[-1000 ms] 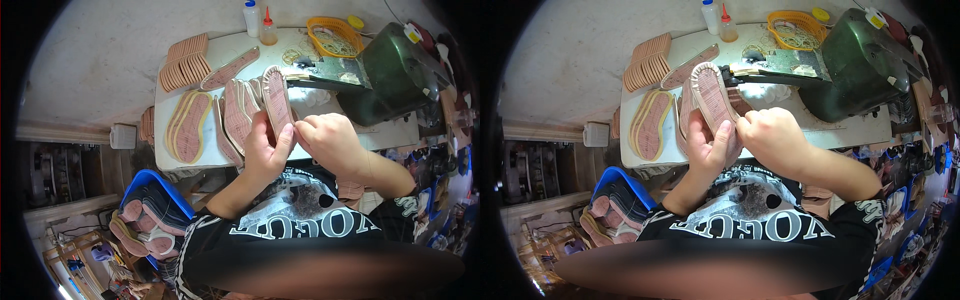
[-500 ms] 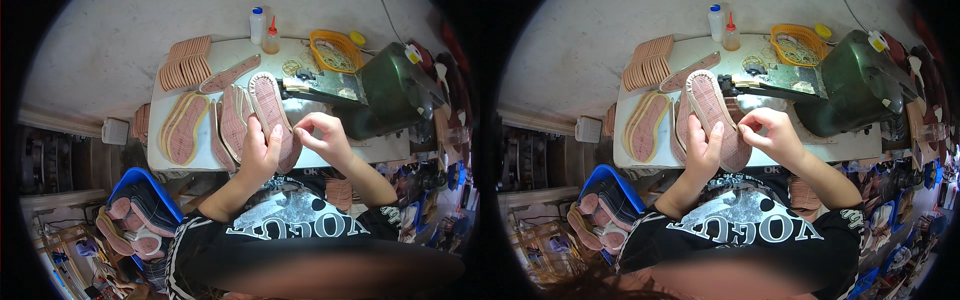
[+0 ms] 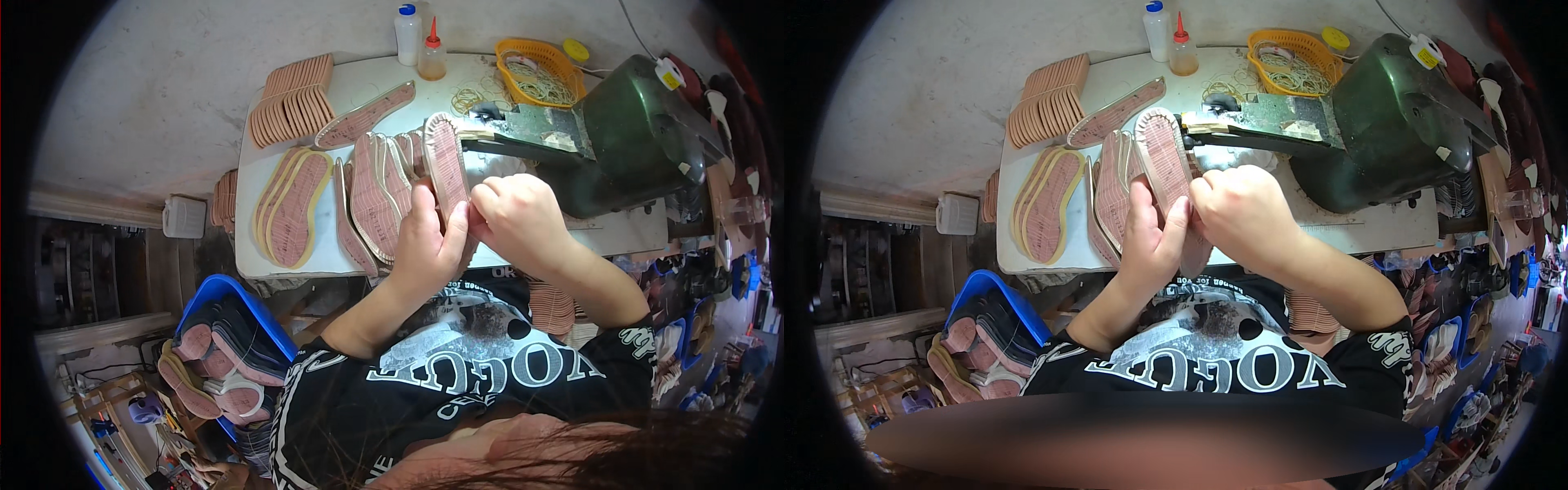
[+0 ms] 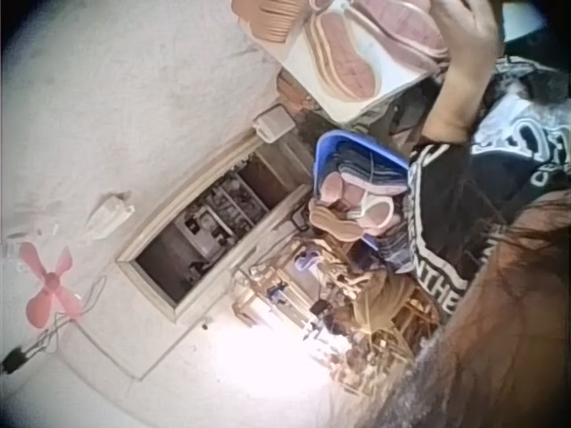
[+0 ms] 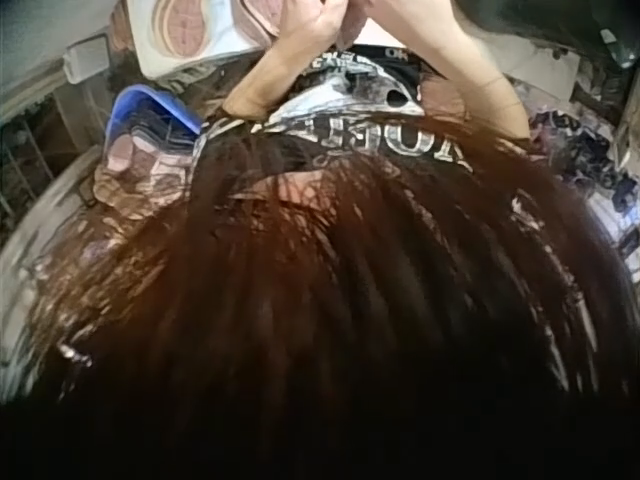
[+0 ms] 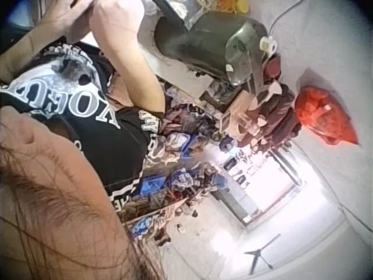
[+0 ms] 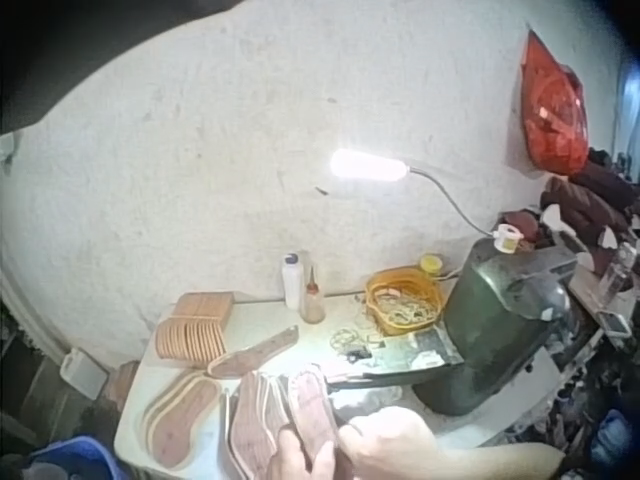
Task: Manually applying a thin yellow border or lining to the pink fabric uppers of shoes and stacking them.
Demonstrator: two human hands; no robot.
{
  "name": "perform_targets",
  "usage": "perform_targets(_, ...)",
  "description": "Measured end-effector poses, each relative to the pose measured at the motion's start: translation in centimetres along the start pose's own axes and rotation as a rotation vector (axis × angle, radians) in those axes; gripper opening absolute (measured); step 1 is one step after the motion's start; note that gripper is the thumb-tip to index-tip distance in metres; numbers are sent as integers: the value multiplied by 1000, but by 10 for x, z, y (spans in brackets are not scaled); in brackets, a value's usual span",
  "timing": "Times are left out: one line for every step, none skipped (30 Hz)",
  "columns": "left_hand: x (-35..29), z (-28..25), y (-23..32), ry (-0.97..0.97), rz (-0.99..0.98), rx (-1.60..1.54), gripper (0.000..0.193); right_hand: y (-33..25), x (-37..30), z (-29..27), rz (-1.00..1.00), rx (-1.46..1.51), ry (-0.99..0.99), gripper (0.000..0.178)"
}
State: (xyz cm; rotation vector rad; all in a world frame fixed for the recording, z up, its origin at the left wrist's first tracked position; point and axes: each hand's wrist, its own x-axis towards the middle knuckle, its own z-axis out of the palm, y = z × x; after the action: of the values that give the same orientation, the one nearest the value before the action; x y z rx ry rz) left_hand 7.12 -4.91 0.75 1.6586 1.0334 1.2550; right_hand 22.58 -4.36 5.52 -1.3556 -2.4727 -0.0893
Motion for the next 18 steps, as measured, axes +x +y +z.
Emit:
perform_targets(-1, -3, -2, -32, -58, -5, 33, 2, 1, 1, 10, 103, 55, 15)
perform_targets(-2, -6, -3, -64, -117, -11, 35, 5, 2, 1, 21, 207, 110, 16)
perform_targets(-2, -8, 1, -64, -133, -45, 34, 9, 1, 1, 57, 391, 86, 14)
perform_targets(-1, -7, -2, -61, -133, -46, 34, 11, -1, 2, 54, 391, 85, 14)
perform_targets(0, -6, -7, -15, -59, -52, 31, 12, -2, 5, 102, 501, 101, 14)
perform_targets(1, -5, -10, 32, 16, -58, 29, 13, -4, 6, 149, 611, 117, 13)
perform_targets(1, -5, -12, 33, 14, -57, 29, 13, -5, 3, 96, 570, 105, 11)
perform_targets(1, -5, -14, 33, 15, -20, 29, 13, -5, 2, 95, 571, 104, 11)
perform_targets(1, -6, -15, 33, 16, 17, 30, 12, -4, 1, 39, 451, 70, 11)
perform_targets(1, -6, -14, 30, 16, 15, 30, 11, -5, 0, -13, 328, 37, 10)
perform_targets(1, -6, -13, 7, -9, 37, 28, 8, -5, -2, -2, 282, 8, 11)
perform_targets(1, -5, -12, -17, -34, 58, 27, 7, -6, -2, 1, 280, 8, 11)
perform_targets(0, -6, -9, -17, -33, 59, 27, 6, -6, -2, -49, 178, -60, 8)
perform_targets(0, -7, -2, -86, -132, 47, 28, 6, -5, -2, -100, 75, -128, 5)
perform_targets(0, -8, 2, -154, -231, 34, 30, 5, -5, -3, -115, 23, -171, 5)
perform_targets(0, -7, 3, -155, -229, 35, 30, 4, -4, -4, -114, 22, -168, 5)
perform_targets(1, -7, 3, -148, -183, 74, 31, 2, -2, -5, -113, -5, -119, 6)
perform_targets(2, -7, 4, -139, -138, 113, 32, 1, 0, -5, -112, -32, -69, 7)
